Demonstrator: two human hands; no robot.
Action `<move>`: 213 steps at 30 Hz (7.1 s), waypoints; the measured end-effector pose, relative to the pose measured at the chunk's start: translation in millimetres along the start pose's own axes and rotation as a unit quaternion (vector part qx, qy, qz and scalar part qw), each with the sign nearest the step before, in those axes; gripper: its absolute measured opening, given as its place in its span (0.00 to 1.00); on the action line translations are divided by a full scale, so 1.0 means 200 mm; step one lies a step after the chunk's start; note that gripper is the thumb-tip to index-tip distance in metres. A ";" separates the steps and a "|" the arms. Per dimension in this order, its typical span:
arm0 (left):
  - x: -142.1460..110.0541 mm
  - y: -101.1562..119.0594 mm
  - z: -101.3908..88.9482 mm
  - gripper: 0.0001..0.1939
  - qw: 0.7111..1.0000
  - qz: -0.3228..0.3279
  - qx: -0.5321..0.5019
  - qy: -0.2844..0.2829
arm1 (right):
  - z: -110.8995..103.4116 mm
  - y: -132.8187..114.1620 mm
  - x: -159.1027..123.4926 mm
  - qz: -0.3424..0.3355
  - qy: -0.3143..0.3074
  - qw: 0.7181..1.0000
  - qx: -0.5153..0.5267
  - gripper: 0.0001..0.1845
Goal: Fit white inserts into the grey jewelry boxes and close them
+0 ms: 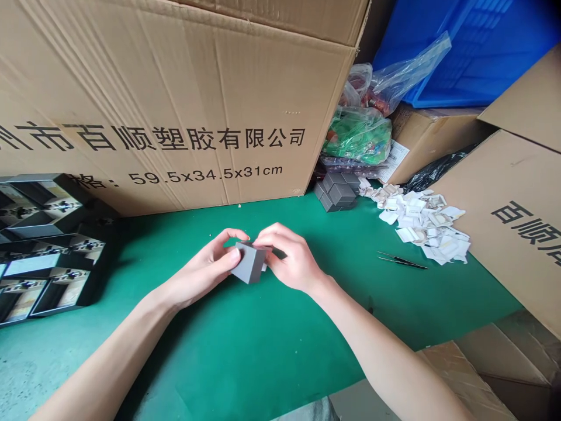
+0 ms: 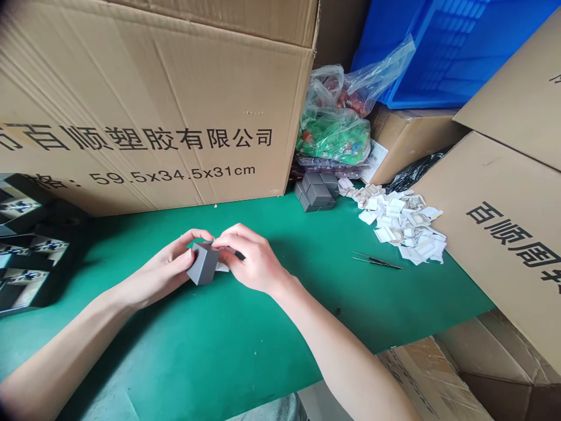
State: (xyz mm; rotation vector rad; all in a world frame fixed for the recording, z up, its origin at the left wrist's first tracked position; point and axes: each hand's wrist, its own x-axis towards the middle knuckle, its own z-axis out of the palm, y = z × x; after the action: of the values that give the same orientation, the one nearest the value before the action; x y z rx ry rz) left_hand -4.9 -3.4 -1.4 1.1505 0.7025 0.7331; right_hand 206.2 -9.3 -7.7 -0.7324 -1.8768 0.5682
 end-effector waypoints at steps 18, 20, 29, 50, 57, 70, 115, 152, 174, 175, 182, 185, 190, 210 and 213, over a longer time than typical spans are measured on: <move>0.01 -0.01 0.06 0.23 0.999 -0.019 0.006 0.041 | 0.08 0.06 0.00 0.291 0.143 0.929 0.177 0.14; 0.01 -0.01 0.06 0.19 0.999 -0.024 -0.003 0.046 | 0.09 0.06 0.00 0.298 0.144 0.922 0.200 0.15; 0.02 -0.02 0.05 0.18 0.999 0.002 0.010 0.051 | 0.09 0.06 0.01 0.315 0.142 0.916 0.202 0.14; 0.03 0.00 0.10 0.16 0.990 0.016 0.033 0.139 | 0.12 0.05 0.00 0.256 0.112 0.949 0.147 0.11; 0.03 -0.01 0.11 0.17 0.985 0.022 0.065 0.159 | 0.13 0.03 0.00 0.268 0.116 0.947 0.130 0.09; 0.04 -0.01 0.12 0.19 0.981 0.014 0.083 0.174 | 0.14 0.02 0.00 0.320 0.140 0.923 0.161 0.09; 0.05 0.00 0.06 0.18 0.978 -0.012 -0.026 0.205 | 0.11 0.06 -0.02 0.115 0.072 0.989 -0.062 0.09; 0.05 0.00 0.03 0.18 0.974 -0.003 0.071 0.215 | 0.02 0.08 -0.02 0.073 0.160 0.974 -0.143 0.11; 0.03 0.01 0.06 0.20 0.989 -0.033 0.043 0.135 | 0.02 0.10 -0.03 -0.025 0.088 0.958 -0.271 0.13; 0.03 0.02 0.07 0.20 0.990 -0.028 0.040 0.135 | 0.02 0.11 -0.03 -0.024 0.086 0.959 -0.269 0.13; 0.04 0.01 0.07 0.21 0.988 -0.012 0.016 0.151 | 0.02 0.11 -0.05 -0.012 0.089 0.961 -0.263 0.12; 0.04 0.00 0.07 0.20 0.986 -0.012 0.029 0.164 | 0.04 0.10 -0.05 -0.016 0.092 0.967 -0.238 0.11; 0.03 -0.01 0.07 0.20 0.985 -0.005 0.044 0.166 | 0.06 0.06 -0.04 0.052 0.098 0.987 -0.120 0.10; 0.04 -0.01 0.07 0.16 0.960 0.069 0.210 0.169 | 0.08 0.05 0.01 0.318 0.064 0.912 0.250 0.22; 0.04 -0.01 0.07 0.16 0.959 0.065 0.221 0.166 | 0.07 0.05 0.01 0.341 0.066 0.903 0.254 0.22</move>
State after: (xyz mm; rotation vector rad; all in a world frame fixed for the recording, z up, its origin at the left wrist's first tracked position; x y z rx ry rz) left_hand 11.2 -5.5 -0.5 1.5072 1.1212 0.9201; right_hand 194.2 -1.4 -19.0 -1.0305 -1.2202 1.3542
